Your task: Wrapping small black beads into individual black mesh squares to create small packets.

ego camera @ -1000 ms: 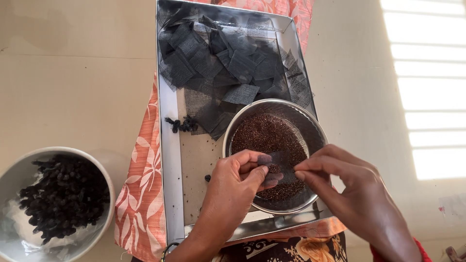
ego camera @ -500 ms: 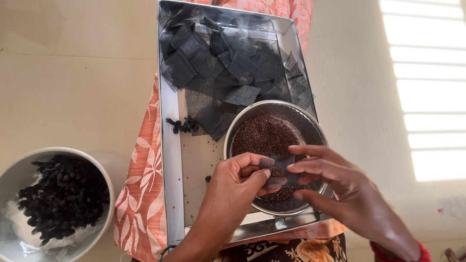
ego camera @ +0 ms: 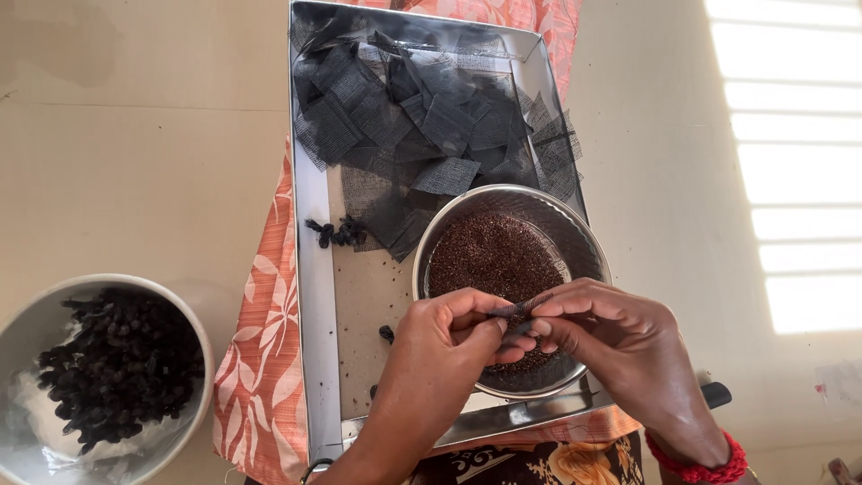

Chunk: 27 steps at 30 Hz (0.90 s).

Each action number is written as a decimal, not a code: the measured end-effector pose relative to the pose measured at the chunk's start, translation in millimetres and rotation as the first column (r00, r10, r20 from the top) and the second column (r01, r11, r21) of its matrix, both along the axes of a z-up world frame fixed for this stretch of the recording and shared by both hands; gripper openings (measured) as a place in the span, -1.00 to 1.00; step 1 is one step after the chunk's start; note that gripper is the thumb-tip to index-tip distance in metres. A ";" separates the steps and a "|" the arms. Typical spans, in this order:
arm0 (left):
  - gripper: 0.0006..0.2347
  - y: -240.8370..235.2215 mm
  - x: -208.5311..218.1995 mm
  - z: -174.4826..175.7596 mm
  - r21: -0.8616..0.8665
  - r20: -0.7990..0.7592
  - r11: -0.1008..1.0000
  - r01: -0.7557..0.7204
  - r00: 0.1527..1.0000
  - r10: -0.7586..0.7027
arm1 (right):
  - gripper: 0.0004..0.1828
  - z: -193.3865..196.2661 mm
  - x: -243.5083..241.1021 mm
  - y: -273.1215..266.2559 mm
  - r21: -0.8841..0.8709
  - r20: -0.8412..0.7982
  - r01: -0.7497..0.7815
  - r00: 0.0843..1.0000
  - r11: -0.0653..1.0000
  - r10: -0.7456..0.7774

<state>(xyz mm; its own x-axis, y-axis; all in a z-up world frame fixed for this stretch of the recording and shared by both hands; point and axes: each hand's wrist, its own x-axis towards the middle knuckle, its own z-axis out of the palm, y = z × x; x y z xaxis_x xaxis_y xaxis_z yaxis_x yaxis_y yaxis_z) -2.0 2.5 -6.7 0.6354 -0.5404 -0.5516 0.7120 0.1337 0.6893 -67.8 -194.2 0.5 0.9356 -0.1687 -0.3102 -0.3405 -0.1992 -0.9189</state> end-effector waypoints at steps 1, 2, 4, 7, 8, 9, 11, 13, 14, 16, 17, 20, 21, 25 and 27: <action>-0.83 0.5 0.0 -0.4 0.000 0.000 1.000 0.000 1.000 0.000 | -0.81 -0.6 -0.8 1.6 0.000 0.000 0.000 1.000 1.000 0.000; -0.83 1.0 0.2 -0.9 -0.017 -0.001 1.000 -0.005 1.000 0.005 | -0.82 -1.3 -1.3 3.2 0.030 0.010 0.039 0.999 0.999 -0.039; -0.82 2.7 0.6 -0.3 -0.032 -0.002 0.999 -0.010 1.000 0.009 | -0.82 -1.4 -1.9 6.7 0.061 0.018 0.077 0.997 0.995 -0.078; -0.81 5.6 1.1 3.3 -0.078 -0.045 0.997 -0.012 0.999 0.009 | -0.83 0.3 -1.4 9.8 0.014 0.042 0.096 0.994 0.995 -0.097; -0.80 6.7 0.7 5.0 -0.087 -0.036 0.996 -0.009 0.999 0.006 | -0.83 0.7 -1.4 9.9 -0.008 0.039 0.100 0.994 0.995 -0.100; -0.78 7.7 0.5 6.8 -0.095 -0.028 0.995 -0.005 1.000 0.003 | -0.84 1.2 -1.3 9.9 -0.029 0.036 0.105 0.994 0.994 -0.104; -0.74 9.7 1.5 11.2 -0.104 -0.028 0.995 -0.001 1.000 -0.002 | -0.84 1.4 -0.2 9.4 -0.036 0.024 0.117 0.993 0.992 -0.116; -0.70 11.0 1.4 13.6 -0.112 -0.029 0.994 0.003 1.000 -0.006 | -0.84 1.2 -0.8 8.9 -0.041 0.011 0.129 0.992 0.991 -0.129; -0.75 10.8 1.3 13.8 -0.086 -0.008 0.996 0.013 1.000 -0.014 | -0.83 1.0 -1.1 8.3 -0.041 0.019 0.119 0.993 0.992 -0.118; -0.78 10.5 -0.2 12.3 -0.060 0.013 0.998 0.021 1.000 -0.020 | -0.83 3.2 -1.0 9.9 -0.040 0.027 0.107 0.994 0.993 -0.106; -0.79 10.4 -1.5 10.6 -0.013 0.046 1.000 0.013 0.999 -0.013 | -0.77 5.5 -0.4 12.1 -0.029 0.045 0.097 0.994 0.995 -0.096; -0.82 7.9 -2.3 11.6 0.077 0.096 0.997 -0.011 0.995 0.003 | -0.64 11.6 2.8 14.9 -0.037 0.049 0.087 0.995 0.995 -0.086; -0.83 6.3 -2.8 12.8 0.120 0.112 0.992 -0.028 0.994 0.014 | -0.58 13.6 3.5 15.0 -0.055 0.033 0.087 0.996 0.995 -0.085; -0.84 4.8 -7.5 12.7 0.132 0.181 0.989 -0.064 0.983 0.040 | -0.65 14.7 2.6 12.5 -0.088 0.036 0.033 0.999 0.996 -0.030; -0.84 3.9 -11.0 11.4 0.216 0.410 0.974 -0.062 0.911 -0.033 | -0.73 17.2 4.4 13.8 -0.129 0.083 -0.029 0.996 0.991 0.040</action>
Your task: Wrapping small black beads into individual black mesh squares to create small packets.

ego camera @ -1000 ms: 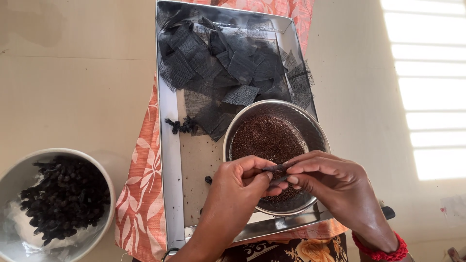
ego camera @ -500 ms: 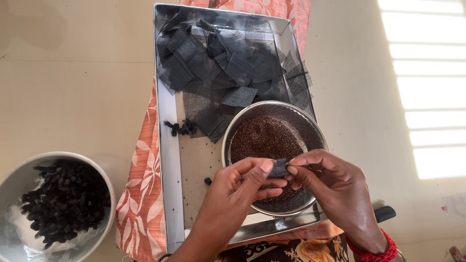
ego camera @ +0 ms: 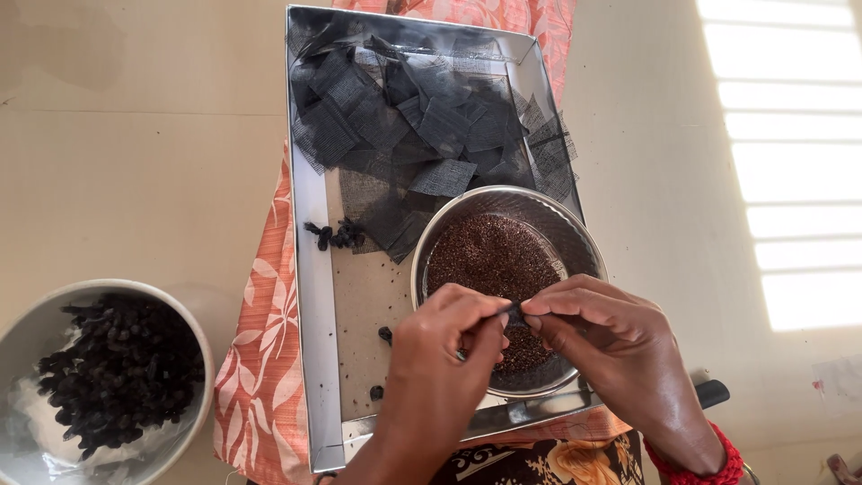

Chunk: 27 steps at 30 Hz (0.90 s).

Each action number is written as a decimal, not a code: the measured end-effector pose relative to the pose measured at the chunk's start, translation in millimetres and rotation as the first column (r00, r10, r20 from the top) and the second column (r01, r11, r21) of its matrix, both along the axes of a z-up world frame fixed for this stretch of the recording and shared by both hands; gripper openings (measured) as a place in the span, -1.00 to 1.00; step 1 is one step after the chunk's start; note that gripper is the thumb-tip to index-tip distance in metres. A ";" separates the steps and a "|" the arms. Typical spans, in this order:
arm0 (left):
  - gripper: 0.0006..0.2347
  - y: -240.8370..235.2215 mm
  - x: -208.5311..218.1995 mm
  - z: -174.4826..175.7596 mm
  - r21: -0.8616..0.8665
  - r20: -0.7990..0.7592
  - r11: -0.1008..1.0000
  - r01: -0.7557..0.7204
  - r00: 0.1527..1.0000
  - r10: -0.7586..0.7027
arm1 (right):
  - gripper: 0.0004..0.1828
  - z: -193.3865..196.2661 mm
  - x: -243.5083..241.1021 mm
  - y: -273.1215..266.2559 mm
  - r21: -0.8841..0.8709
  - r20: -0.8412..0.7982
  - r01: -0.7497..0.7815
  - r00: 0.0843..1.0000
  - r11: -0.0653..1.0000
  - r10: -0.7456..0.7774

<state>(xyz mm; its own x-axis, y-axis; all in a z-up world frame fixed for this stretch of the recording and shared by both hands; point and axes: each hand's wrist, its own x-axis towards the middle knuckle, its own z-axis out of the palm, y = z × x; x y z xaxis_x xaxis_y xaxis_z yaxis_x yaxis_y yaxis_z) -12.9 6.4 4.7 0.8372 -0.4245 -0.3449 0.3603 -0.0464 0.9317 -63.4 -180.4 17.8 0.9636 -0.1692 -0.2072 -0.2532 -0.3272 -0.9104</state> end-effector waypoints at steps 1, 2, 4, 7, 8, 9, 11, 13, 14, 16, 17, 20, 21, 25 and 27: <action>-0.84 -1.0 -1.9 -1.6 -0.001 0.000 1.000 -0.001 1.000 0.001 | -0.73 2.7 1.2 1.5 -0.001 0.000 -0.001 1.000 1.000 0.001; -0.84 -2.1 -3.8 -3.2 0.114 0.171 0.993 0.040 0.983 -0.059 | -0.75 5.3 2.3 2.9 -0.059 -0.001 -0.024 1.000 0.998 0.024; -0.84 -2.6 -6.0 -2.6 0.235 0.328 0.970 0.059 0.935 -0.136 | -0.77 9.1 5.0 6.5 -0.116 -0.004 -0.047 0.999 0.992 0.047; -0.85 -4.0 -8.2 1.5 0.225 0.439 0.974 0.030 0.889 -0.129 | -0.82 10.8 7.1 9.2 -0.193 -0.050 -0.067 0.997 0.979 0.058; -0.85 -5.0 -9.5 1.1 0.237 0.450 0.971 0.036 0.882 -0.142 | -0.82 9.5 6.2 9.1 -0.147 -0.078 -0.041 0.996 0.988 0.030; -0.86 -5.7 -10.8 0.8 0.250 0.460 0.967 0.041 0.874 -0.156 | -0.82 8.1 5.6 9.3 -0.101 -0.107 -0.015 0.994 0.995 0.004; -0.86 -5.5 -13.7 1.4 0.279 0.533 0.960 0.030 0.826 -0.181 | -0.78 4.5 2.9 9.0 -0.055 -0.103 -0.014 0.995 0.998 0.008; -0.86 -5.4 -16.1 3.6 0.307 0.606 0.951 0.016 0.768 -0.209 | -0.74 9.0 2.7 12.6 -0.010 -0.092 -0.011 0.996 1.000 0.010; -0.86 -5.4 -16.7 5.2 0.311 0.612 0.950 0.016 0.762 -0.214 | -0.73 15.2 4.3 16.2 -0.061 -0.074 -0.051 0.996 0.997 0.046; -0.85 -3.9 -15.2 13.2 0.308 0.623 0.951 0.016 0.753 -0.215 | -0.73 23.4 3.7 19.7 -0.121 -0.054 -0.087 0.995 0.989 0.081; -0.87 -3.1 -13.7 17.0 0.316 0.560 0.948 0.034 0.801 -0.215 | -0.76 21.5 1.3 18.4 -0.111 -0.033 -0.091 0.996 0.990 0.088; -0.82 3.6 -9.5 28.2 0.174 0.351 0.982 0.079 0.926 -0.137 | -0.77 14.4 -7.9 7.3 -0.006 0.009 -0.062 0.998 0.998 0.062; -0.75 7.1 -7.4 32.1 0.017 0.179 0.996 0.083 0.980 -0.084 | -0.76 12.3 -10.5 3.0 0.090 0.018 -0.028 0.999 0.996 0.027; -0.80 10.2 -15.5 0.5 -0.404 -0.151 0.914 -0.049 0.988 -0.014 | -0.76 18.6 -13.4 1.0 0.192 0.000 0.027 1.000 0.981 -0.028; -0.82 12.8 -16.9 -4.0 -0.476 -0.266 0.874 -0.097 0.963 -0.038 | -0.76 22.4 -12.6 4.7 0.226 -0.019 0.024 1.000 0.974 -0.020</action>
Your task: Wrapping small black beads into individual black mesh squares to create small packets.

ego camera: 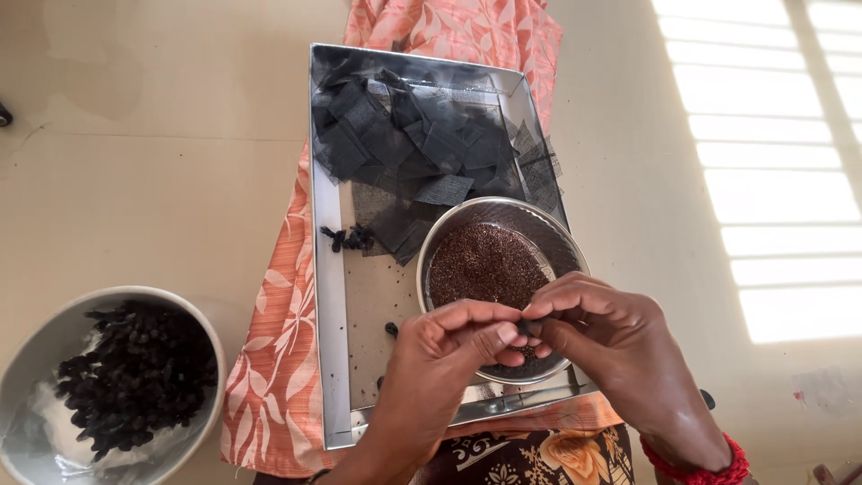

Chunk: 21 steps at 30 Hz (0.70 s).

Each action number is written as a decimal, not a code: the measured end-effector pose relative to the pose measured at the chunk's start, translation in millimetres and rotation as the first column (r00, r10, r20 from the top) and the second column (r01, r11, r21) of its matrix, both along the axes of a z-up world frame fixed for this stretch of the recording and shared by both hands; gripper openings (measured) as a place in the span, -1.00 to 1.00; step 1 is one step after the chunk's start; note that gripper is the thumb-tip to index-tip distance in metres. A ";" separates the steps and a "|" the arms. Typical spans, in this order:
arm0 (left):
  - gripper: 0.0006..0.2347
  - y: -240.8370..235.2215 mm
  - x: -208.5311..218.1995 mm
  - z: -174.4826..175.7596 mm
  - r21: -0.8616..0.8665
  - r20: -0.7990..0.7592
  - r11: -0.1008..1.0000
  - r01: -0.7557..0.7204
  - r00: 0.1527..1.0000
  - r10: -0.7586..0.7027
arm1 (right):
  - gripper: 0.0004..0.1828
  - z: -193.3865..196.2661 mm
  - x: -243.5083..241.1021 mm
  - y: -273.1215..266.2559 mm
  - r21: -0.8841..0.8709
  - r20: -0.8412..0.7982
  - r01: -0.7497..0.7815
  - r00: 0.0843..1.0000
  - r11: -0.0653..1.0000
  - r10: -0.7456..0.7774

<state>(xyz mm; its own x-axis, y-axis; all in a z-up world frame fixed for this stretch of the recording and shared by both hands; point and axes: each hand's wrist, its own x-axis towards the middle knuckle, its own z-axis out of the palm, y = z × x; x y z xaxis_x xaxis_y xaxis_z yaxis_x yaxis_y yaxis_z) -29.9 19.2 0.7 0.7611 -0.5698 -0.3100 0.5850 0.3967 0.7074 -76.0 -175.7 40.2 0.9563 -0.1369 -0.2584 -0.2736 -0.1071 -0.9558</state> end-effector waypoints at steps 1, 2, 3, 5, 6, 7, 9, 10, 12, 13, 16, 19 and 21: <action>-0.82 0.1 -0.6 1.7 0.000 0.005 1.000 -0.003 1.000 0.003 | -0.76 -0.1 -0.1 0.5 0.000 0.005 -0.003 1.000 1.000 0.003; -0.83 1.0 -1.0 4.1 -0.011 -0.012 1.000 -0.001 1.000 0.001 | -0.76 1.2 0.1 1.8 -0.008 -0.007 -0.018 1.000 1.000 0.018; -0.85 1.9 -1.4 6.5 -0.022 -0.029 1.000 0.001 1.000 -0.001 | -0.75 2.4 0.3 3.2 -0.016 -0.020 -0.034 0.999 0.999 0.033; -0.85 3.5 -2.6 5.6 -0.009 -0.033 1.000 0.008 0.999 -0.008 | -0.76 2.5 0.1 6.8 -0.039 -0.018 -0.053 0.998 0.998 0.052; -0.85 3.9 -2.8 5.5 0.001 -0.042 1.000 0.018 0.999 -0.017 | -0.76 3.3 0.3 8.3 -0.064 -0.021 -0.070 0.997 0.995 0.069; -0.85 4.4 -3.5 4.6 -0.001 -0.040 1.000 0.018 0.999 -0.018 | -0.76 2.6 -0.5 8.5 -0.067 -0.019 -0.070 0.997 0.995 0.069; -0.86 5.9 -5.2 1.8 0.030 -0.066 0.999 0.019 0.998 -0.017 | -0.77 -0.5 -2.9 9.5 -0.116 0.006 -0.114 0.993 0.987 0.116; -0.86 6.5 -5.4 2.4 0.029 -0.064 0.999 0.017 0.998 -0.015 | -0.77 3.4 -2.3 10.6 -0.117 0.008 -0.116 0.993 0.986 0.118; -0.86 8.4 -7.2 3.1 0.104 -0.035 0.994 0.015 0.999 -0.011 | -0.78 10.4 -2.6 13.4 -0.057 -0.026 -0.161 0.987 0.985 0.160; -0.86 9.3 -8.6 3.8 0.103 -0.032 0.995 0.012 0.999 -0.009 | -0.78 14.8 -3.3 15.9 -0.058 -0.023 -0.164 0.986 0.985 0.163; -0.87 11.2 -9.0 9.3 0.183 -0.042 0.983 0.014 0.999 -0.007 | -0.76 23.5 -2.7 19.9 0.022 -0.091 -0.164 0.982 0.986 0.166; -0.87 14.0 -11.4 18.1 0.207 0.050 0.978 -0.011 0.999 0.001 | -0.76 20.0 -6.8 15.8 0.022 -0.095 -0.134 0.986 0.991 0.136; -0.84 15.5 -10.0 20.4 0.248 -0.046 0.966 0.068 0.997 -0.058 | -0.80 16.4 -7.4 9.4 0.016 -0.047 -0.124 0.991 0.992 0.125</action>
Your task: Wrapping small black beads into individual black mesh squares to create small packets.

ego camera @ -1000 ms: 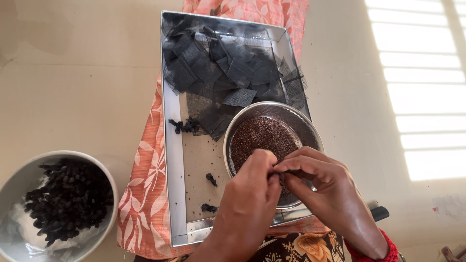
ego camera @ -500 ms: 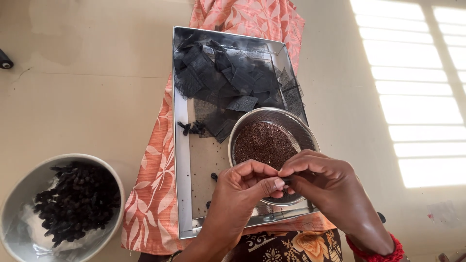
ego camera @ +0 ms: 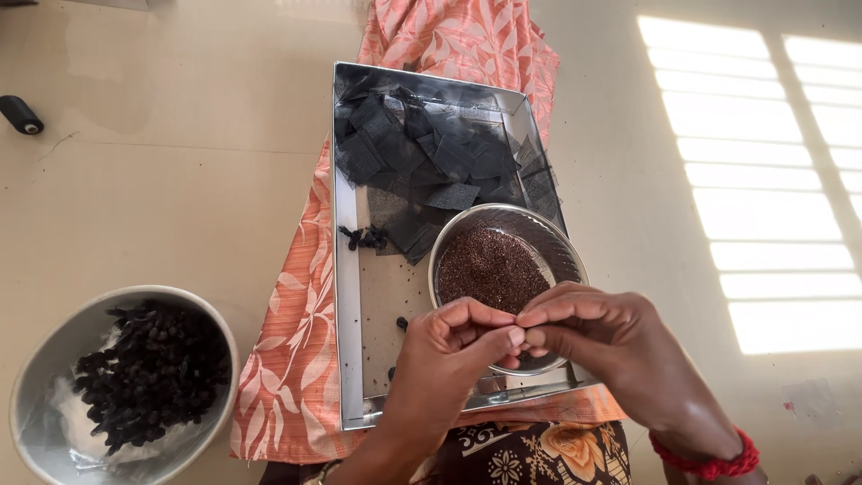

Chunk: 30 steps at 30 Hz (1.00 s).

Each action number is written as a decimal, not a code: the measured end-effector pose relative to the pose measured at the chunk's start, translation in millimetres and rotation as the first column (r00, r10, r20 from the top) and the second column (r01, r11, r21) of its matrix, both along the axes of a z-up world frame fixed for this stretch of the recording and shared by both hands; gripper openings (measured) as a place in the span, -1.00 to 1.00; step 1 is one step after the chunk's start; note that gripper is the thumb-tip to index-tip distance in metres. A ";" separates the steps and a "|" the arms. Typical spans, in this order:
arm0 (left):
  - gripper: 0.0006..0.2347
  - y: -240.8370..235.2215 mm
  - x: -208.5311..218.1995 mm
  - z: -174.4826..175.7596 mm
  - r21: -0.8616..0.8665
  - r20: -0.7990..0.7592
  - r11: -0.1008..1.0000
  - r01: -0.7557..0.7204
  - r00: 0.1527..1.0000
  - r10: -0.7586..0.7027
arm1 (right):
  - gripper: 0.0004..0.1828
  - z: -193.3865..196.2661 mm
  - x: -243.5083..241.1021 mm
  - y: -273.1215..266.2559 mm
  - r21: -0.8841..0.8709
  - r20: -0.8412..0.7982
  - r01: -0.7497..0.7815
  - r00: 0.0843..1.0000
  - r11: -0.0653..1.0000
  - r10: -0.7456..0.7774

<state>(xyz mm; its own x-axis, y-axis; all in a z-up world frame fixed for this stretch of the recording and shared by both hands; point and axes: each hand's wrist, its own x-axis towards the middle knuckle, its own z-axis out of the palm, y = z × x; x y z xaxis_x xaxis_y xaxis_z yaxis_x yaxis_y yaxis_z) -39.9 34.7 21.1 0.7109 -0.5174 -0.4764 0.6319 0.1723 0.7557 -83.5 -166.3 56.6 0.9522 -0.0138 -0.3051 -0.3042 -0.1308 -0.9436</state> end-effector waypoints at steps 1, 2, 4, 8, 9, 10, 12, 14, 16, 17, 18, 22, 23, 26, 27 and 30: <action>-0.84 0.3 -0.9 -5.7 -0.001 0.000 1.000 0.001 1.000 -0.001 | -0.80 1.5 0.6 0.0 -0.001 0.000 0.001 1.000 1.000 -0.001; -0.83 0.6 -1.7 -11.6 -0.174 0.022 0.985 -0.016 1.000 0.020 | -0.81 3.0 1.2 0.0 0.000 -0.003 0.007 1.000 1.000 -0.007; -0.82 1.6 -3.3 -13.0 -0.345 0.041 0.938 -0.027 0.998 0.044 | -0.82 2.7 0.8 0.5 -0.002 -0.004 0.011 1.000 1.000 -0.011; -0.80 7.1 -1.6 6.4 -0.122 -0.001 0.993 -0.004 1.000 0.004 | -0.83 -5.1 -0.5 5.6 0.067 -0.014 0.047 0.999 0.997 -0.046; -0.81 7.0 0.1 10.7 -0.020 -0.021 1.000 0.006 1.000 -0.006 | -0.83 -7.3 -0.7 5.8 0.074 0.003 0.047 0.999 0.996 -0.048; -0.81 6.8 0.3 7.8 -0.021 -0.019 1.000 0.006 1.000 -0.006 | -0.83 -5.6 -0.3 7.4 0.073 0.005 0.047 0.999 0.996 -0.048; -0.83 8.4 -0.4 1.5 0.017 -0.058 1.000 -0.020 0.998 0.021 | -0.78 -3.1 -0.5 12.5 -0.059 0.121 -0.061 0.990 0.996 0.067; -0.83 10.2 -1.3 -15.7 -0.135 -0.054 0.988 -0.077 0.996 0.070 | -0.75 4.4 -1.9 19.6 -0.154 0.162 -0.097 0.979 0.983 0.122; -0.83 10.5 -2.0 -24.5 -0.289 -0.059 0.949 -0.129 0.991 0.117 | -0.71 8.8 -4.7 22.7 -0.254 0.197 -0.128 0.964 0.959 0.180; -0.84 12.2 -1.7 -23.7 -0.290 -0.085 0.950 -0.114 0.992 0.093 | -0.73 9.3 -5.5 24.0 -0.338 0.211 -0.107 0.960 0.935 0.186; -0.84 14.0 -1.4 -22.9 -0.292 -0.110 0.951 -0.098 0.992 0.069 | -0.74 9.7 -6.4 25.3 -0.420 0.224 -0.085 0.955 0.904 0.193; -0.84 13.6 -0.9 -19.9 -0.267 -0.110 0.961 -0.073 0.993 0.044 | -0.79 9.9 -8.6 24.8 -0.482 0.227 -0.056 0.956 0.875 0.186; -0.84 13.6 -1.5 -20.9 -0.260 -0.113 0.963 -0.067 0.993 0.039 | -0.81 10.1 -9.2 24.3 -0.469 0.226 -0.068 0.955 0.881 0.194; -0.85 14.7 -3.7 -20.6 -0.253 -0.112 0.967 -0.038 0.994 0.010 | -0.84 7.1 -10.5 20.3 -0.391 0.179 -0.072 0.972 0.918 0.153; -0.85 15.4 -5.0 -20.2 -0.251 -0.111 0.968 -0.016 0.994 -0.013 | -0.86 5.4 -11.2 18.6 -0.324 0.127 -0.061 0.986 0.944 0.108; -0.86 12.6 -10.3 -10.9 -0.159 0.100 0.987 0.033 0.995 -0.017 | -0.88 -4.6 -13.4 8.7 -0.061 -0.062 0.029 0.998 0.998 -0.033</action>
